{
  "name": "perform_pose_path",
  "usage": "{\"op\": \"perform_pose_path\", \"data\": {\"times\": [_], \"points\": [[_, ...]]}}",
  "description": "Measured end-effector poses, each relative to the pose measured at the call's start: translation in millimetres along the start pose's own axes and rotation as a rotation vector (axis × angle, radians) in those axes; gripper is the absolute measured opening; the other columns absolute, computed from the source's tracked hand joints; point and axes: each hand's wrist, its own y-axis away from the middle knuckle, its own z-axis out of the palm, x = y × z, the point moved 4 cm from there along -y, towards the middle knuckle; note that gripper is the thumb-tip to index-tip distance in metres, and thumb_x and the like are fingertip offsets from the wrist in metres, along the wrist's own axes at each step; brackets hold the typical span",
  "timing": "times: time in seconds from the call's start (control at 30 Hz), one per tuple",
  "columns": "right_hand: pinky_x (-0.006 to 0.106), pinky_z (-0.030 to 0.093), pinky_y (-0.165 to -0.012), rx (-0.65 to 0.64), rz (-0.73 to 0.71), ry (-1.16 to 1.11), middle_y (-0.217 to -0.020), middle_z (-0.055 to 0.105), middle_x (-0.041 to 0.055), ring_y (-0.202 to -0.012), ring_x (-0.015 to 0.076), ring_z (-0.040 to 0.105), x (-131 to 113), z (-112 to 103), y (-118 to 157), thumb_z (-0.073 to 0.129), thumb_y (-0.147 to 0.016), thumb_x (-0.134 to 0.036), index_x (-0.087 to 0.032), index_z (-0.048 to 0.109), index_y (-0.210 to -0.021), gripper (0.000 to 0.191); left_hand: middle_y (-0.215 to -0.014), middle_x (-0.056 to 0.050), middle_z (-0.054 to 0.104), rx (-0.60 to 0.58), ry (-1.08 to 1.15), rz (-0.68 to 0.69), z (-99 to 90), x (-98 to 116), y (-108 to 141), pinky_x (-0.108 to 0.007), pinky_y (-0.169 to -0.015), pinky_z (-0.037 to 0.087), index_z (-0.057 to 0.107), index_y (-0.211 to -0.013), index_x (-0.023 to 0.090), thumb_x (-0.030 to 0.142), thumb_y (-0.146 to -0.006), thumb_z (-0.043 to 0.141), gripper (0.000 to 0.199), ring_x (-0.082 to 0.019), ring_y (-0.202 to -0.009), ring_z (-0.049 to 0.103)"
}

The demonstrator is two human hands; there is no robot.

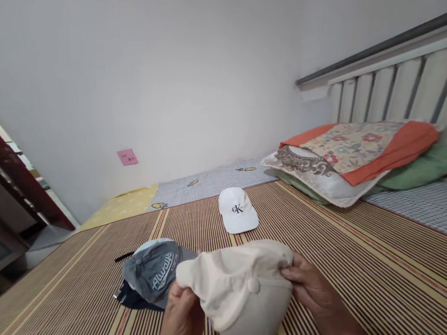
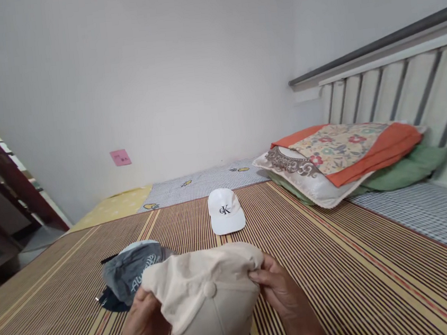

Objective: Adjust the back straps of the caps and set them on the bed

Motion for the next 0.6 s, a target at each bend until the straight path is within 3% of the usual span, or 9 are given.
{"op": "perform_pose_path", "data": {"times": [0.07, 0.17, 0.27, 0.37, 0.47, 0.6], "points": [[0.038, 0.057, -0.085, -0.021, -0.024, 0.054, -0.092, 0.083, 0.0066, -0.091, 0.0297, 0.076, -5, 4, -1, 0.093, -0.061, -0.026, -0.023, 0.083, -0.098, 0.038, -0.070, -0.003, 0.077, -0.012, -0.092, 0.022, 5.2, 8, 9, -0.037, -0.081, 0.060, 0.082, -0.076, 0.021, 0.030, -0.051, 0.099, 0.032, -0.029, -0.081, 0.075], [0.043, 0.056, -0.092, 0.012, -0.099, 0.172, -0.097, 0.083, 0.0064, -0.096, 0.0309, 0.075, -12, 8, -5, 0.091, -0.064, -0.023, -0.024, 0.083, -0.099, 0.036, -0.062, -0.001, 0.070, -0.131, -0.298, 0.130, 16.1, 20, 18, -0.034, -0.077, 0.056, 0.076, -0.062, 0.021, 0.026, -0.059, 0.094, 0.019, -0.026, -0.076, 0.068], [0.046, 0.056, -0.092, 0.031, -0.184, 0.361, -0.097, 0.082, 0.0063, -0.094, 0.0321, 0.074, -20, 11, -9, 0.087, -0.069, -0.024, -0.025, 0.083, -0.095, 0.027, -0.060, -0.003, 0.065, -0.267, -0.577, 0.315, 27.2, 26, 16, -0.033, -0.075, 0.050, 0.068, -0.051, 0.023, 0.023, -0.070, 0.085, 0.025, -0.024, -0.073, 0.061], [0.043, 0.055, -0.091, 0.027, -0.269, 0.649, -0.102, 0.081, 0.0073, -0.097, 0.0317, 0.073, -22, 13, -11, 0.076, -0.077, -0.021, -0.025, 0.081, -0.087, 0.011, -0.062, -0.005, 0.065, -0.357, -0.858, 0.422, 32.4, 17, 4, -0.032, -0.074, 0.043, 0.066, -0.051, 0.023, 0.022, -0.078, 0.072, 0.028, -0.023, -0.072, 0.058], [0.042, 0.054, -0.086, -0.010, -0.275, 0.878, -0.099, 0.080, 0.0088, -0.097, 0.0321, 0.072, -14, 8, -13, 0.066, -0.083, -0.024, -0.024, 0.077, -0.075, 0.014, -0.066, -0.004, 0.066, -0.314, -1.016, 0.341, 22.8, -3, -12, -0.031, -0.070, 0.040, 0.064, -0.054, 0.023, 0.016, -0.070, 0.066, 0.017, -0.023, -0.071, 0.058], [0.043, 0.053, -0.086, -0.035, -0.208, 0.945, -0.092, 0.081, 0.0073, -0.094, 0.0319, 0.073, 1, -5, -16, 0.056, -0.078, -0.020, -0.025, 0.078, -0.077, 0.023, -0.071, -0.004, 0.067, -0.245, -1.081, 0.210, 3.7, -23, -24, -0.031, -0.071, 0.041, 0.068, -0.064, 0.021, 0.019, -0.071, 0.063, 0.009, -0.024, -0.074, 0.061]]}}
